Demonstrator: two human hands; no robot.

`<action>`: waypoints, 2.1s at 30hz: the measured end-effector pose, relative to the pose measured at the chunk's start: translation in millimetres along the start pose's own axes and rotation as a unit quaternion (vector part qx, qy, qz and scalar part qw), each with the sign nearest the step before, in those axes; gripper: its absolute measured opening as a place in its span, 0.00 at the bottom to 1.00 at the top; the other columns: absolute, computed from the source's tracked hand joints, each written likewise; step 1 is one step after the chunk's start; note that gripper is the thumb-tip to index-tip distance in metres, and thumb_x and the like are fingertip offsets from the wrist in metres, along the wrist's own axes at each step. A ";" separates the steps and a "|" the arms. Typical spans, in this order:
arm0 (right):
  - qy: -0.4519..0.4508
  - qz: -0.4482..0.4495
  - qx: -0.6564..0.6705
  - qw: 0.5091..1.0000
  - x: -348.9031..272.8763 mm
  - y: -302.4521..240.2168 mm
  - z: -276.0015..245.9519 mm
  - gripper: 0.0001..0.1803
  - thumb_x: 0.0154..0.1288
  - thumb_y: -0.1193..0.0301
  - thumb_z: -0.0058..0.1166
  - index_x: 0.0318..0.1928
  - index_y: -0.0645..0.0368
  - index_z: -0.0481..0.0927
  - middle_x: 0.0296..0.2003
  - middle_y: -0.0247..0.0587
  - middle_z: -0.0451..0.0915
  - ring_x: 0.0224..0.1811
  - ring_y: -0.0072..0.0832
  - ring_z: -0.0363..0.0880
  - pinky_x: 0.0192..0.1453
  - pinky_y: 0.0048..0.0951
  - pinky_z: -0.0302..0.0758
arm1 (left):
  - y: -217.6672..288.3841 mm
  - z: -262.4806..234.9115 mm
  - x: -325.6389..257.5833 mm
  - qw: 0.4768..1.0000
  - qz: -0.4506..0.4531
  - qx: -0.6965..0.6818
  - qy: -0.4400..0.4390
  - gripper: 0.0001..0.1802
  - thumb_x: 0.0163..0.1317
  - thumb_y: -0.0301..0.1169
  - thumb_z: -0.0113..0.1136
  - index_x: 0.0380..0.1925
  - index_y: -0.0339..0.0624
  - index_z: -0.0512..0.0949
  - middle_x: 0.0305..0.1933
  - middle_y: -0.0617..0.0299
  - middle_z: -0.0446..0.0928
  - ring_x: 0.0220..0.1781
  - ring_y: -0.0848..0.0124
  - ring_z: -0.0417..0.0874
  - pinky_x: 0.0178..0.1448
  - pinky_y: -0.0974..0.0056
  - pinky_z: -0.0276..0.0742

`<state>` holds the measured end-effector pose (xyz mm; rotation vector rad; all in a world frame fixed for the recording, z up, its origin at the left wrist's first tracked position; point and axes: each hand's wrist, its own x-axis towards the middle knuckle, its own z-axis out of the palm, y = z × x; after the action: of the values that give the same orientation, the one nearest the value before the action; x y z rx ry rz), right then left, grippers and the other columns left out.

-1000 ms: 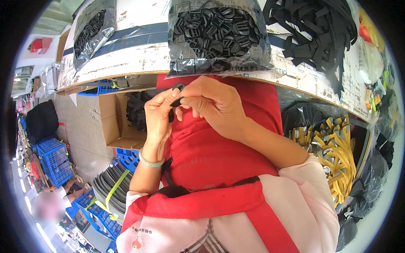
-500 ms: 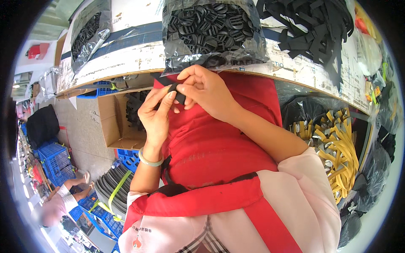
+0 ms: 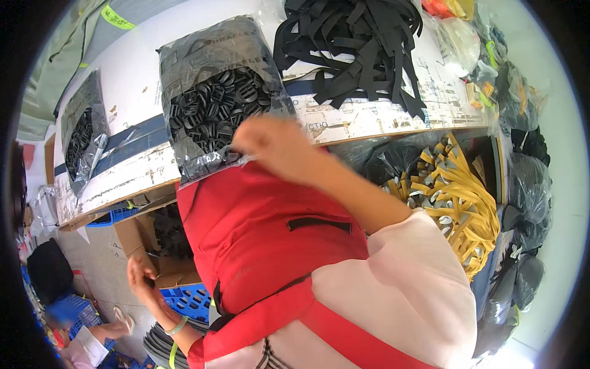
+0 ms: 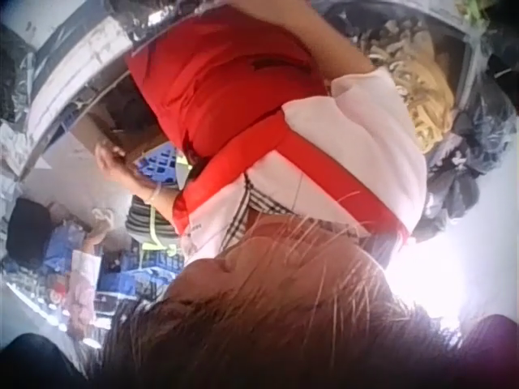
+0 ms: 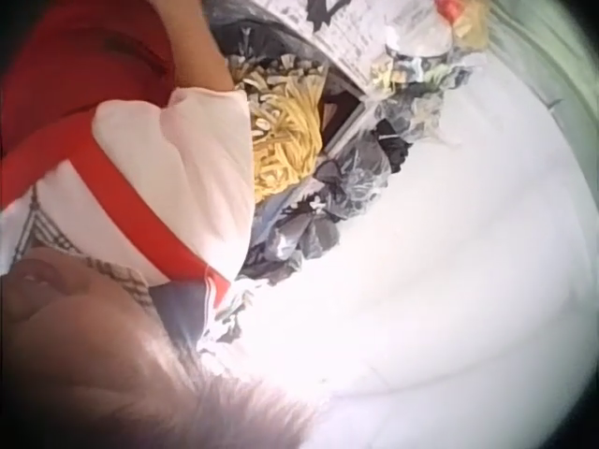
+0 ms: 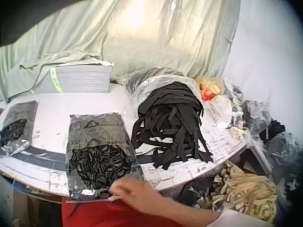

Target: Manually threading black straps through plastic buckles/adjusters at a factory workbench.

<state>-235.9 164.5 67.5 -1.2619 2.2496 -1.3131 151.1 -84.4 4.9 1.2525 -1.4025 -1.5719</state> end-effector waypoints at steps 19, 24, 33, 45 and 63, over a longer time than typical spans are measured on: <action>0.062 -0.020 -0.077 0.995 11.1 -83.3 -44.4 0.08 0.65 0.76 0.51 0.42 0.64 0.81 0.37 0.37 0.81 0.39 0.20 0.77 0.45 0.19 0.72 | 0.0 157.3 -36.7 0.909 -0.212 -0.222 -0.281 0.09 0.65 0.20 0.54 0.45 0.30 0.76 0.42 0.54 0.80 0.46 0.59 0.84 0.52 0.61 0.83; -0.230 0.032 0.111 0.966 -26.5 -44.8 52.6 0.07 0.66 0.69 0.54 0.38 0.60 0.77 0.27 0.39 0.79 0.27 0.31 0.78 0.31 0.29 0.71 | -1.0 177.2 -39.6 0.936 -0.111 -0.130 -0.307 0.07 0.63 0.19 0.57 0.41 0.32 0.77 0.41 0.54 0.81 0.39 0.67 0.84 0.47 0.65 0.84; -0.268 0.244 0.336 0.869 -20.8 -43.1 87.3 0.10 0.70 0.69 0.51 0.35 0.64 0.76 0.22 0.31 0.76 0.23 0.12 0.70 0.24 0.18 0.65 | -2.4 183.3 -47.1 0.952 -0.094 -0.160 -0.242 0.10 0.61 0.19 0.60 0.43 0.32 0.80 0.39 0.62 0.81 0.36 0.79 0.79 0.42 0.74 0.77; -0.140 0.311 0.470 0.814 -35.6 -23.4 111.7 0.13 0.70 0.64 0.52 0.44 0.62 0.72 0.21 0.35 0.76 0.14 0.19 0.70 0.16 0.20 0.68 | 4.6 184.5 -53.1 0.934 0.171 0.189 -0.252 0.14 0.58 0.18 0.60 0.46 0.37 0.80 0.33 0.57 0.78 0.32 0.69 0.81 0.37 0.67 0.76; -0.119 0.218 0.360 0.900 -35.6 -25.4 111.5 0.15 0.66 0.67 0.58 0.47 0.61 0.71 0.17 0.30 0.75 0.13 0.11 0.64 0.14 0.16 0.58 | -5.2 187.7 -53.4 0.891 0.280 0.236 -0.270 0.08 0.55 0.21 0.61 0.37 0.39 0.80 0.26 0.54 0.73 0.28 0.56 0.77 0.31 0.57 0.72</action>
<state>-136.0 121.1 17.8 -0.5686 1.5075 -1.4889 -9.2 26.9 3.4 0.5402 -2.3562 -1.2381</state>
